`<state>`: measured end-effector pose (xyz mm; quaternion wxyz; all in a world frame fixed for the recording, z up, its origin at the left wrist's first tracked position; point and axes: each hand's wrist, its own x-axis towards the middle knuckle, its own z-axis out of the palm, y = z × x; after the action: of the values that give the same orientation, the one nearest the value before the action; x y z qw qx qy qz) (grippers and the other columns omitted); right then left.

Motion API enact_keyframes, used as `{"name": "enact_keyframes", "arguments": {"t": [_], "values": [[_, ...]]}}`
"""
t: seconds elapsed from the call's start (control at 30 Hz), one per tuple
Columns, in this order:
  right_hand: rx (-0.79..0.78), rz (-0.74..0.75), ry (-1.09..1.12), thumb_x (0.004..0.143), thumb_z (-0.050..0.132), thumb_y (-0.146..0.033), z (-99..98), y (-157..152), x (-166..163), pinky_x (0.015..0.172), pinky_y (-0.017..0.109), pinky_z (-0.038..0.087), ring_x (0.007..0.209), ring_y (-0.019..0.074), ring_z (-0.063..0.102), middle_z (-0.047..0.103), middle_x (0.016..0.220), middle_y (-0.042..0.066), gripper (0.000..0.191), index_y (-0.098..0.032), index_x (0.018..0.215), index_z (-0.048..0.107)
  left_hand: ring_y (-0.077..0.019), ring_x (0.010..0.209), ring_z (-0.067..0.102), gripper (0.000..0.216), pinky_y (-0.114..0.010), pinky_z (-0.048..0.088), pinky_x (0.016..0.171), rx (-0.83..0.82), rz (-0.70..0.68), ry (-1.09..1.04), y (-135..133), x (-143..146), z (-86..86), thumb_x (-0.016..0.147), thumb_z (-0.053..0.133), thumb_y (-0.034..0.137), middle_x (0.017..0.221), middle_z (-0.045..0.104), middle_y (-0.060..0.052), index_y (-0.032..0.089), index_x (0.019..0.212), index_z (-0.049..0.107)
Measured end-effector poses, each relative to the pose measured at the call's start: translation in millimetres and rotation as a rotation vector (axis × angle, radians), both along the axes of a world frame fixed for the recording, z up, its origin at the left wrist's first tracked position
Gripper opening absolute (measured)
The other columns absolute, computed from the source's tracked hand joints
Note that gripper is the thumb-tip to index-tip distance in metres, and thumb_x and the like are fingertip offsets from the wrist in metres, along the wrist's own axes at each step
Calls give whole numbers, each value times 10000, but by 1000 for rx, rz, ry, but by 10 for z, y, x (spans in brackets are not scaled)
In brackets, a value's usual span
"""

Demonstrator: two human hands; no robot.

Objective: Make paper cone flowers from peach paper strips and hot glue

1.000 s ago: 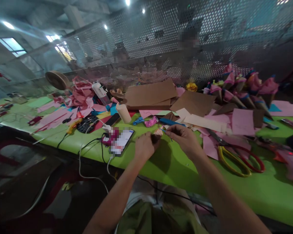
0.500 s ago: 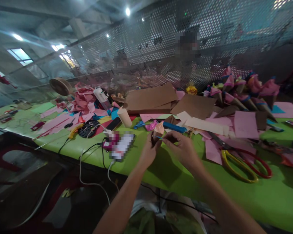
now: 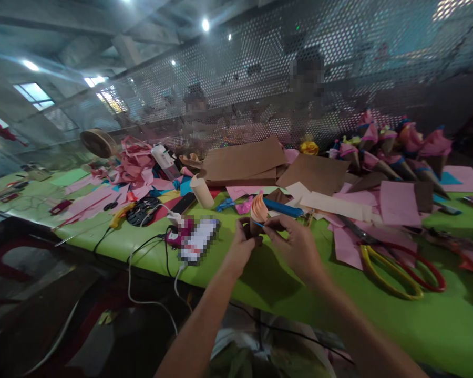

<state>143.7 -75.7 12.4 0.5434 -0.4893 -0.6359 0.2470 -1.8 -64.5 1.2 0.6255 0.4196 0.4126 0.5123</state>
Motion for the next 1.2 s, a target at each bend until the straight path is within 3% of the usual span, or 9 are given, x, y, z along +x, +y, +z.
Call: {"name": "enact_keyframes", "arguments": {"t": [0.2,0.37,0.53,0.93,1.07,1.2], "values": [[25,-4,-62,893,632,-377,-43,7,-10,724,374,557,794,245,704,753,858,57,160,-239,855,705,-173,977,552,411,-287,423,910,38,79,24,-15,28,-46,663,606,139,994,638,5,242,1059,564],[50,-3,-80,893,640,-364,-74,13,-11,743,375,560,800,240,703,748,860,51,143,-243,856,707,-145,756,480,249,-259,401,750,-5,3,-29,-19,28,-57,694,591,273,777,533,33,230,939,580],[48,-2,-93,903,631,-379,-64,13,-10,745,385,558,800,245,703,751,858,55,159,-245,867,709,-123,690,423,260,-243,369,684,-14,-10,-108,1,29,-145,733,630,377,746,465,47,228,937,569],[79,-4,-119,897,631,-348,-39,7,-9,717,381,565,765,243,704,750,842,52,127,-254,854,705,-128,772,508,398,-250,461,812,-20,-2,-122,-10,23,-151,781,731,570,787,520,32,220,929,613],[94,-2,-135,908,618,-352,-41,5,-9,720,381,564,769,242,703,747,837,52,142,-251,855,704,-181,998,609,510,-299,474,967,-28,39,-111,-27,26,-131,778,726,658,990,664,-32,220,1034,666],[90,4,-159,912,614,-343,-22,-5,-15,721,377,562,772,242,705,749,838,49,141,-254,851,705,-228,1188,610,597,-357,459,1060,-116,60,-104,-41,21,-109,759,760,655,1237,690,-68,238,1179,680]]}}
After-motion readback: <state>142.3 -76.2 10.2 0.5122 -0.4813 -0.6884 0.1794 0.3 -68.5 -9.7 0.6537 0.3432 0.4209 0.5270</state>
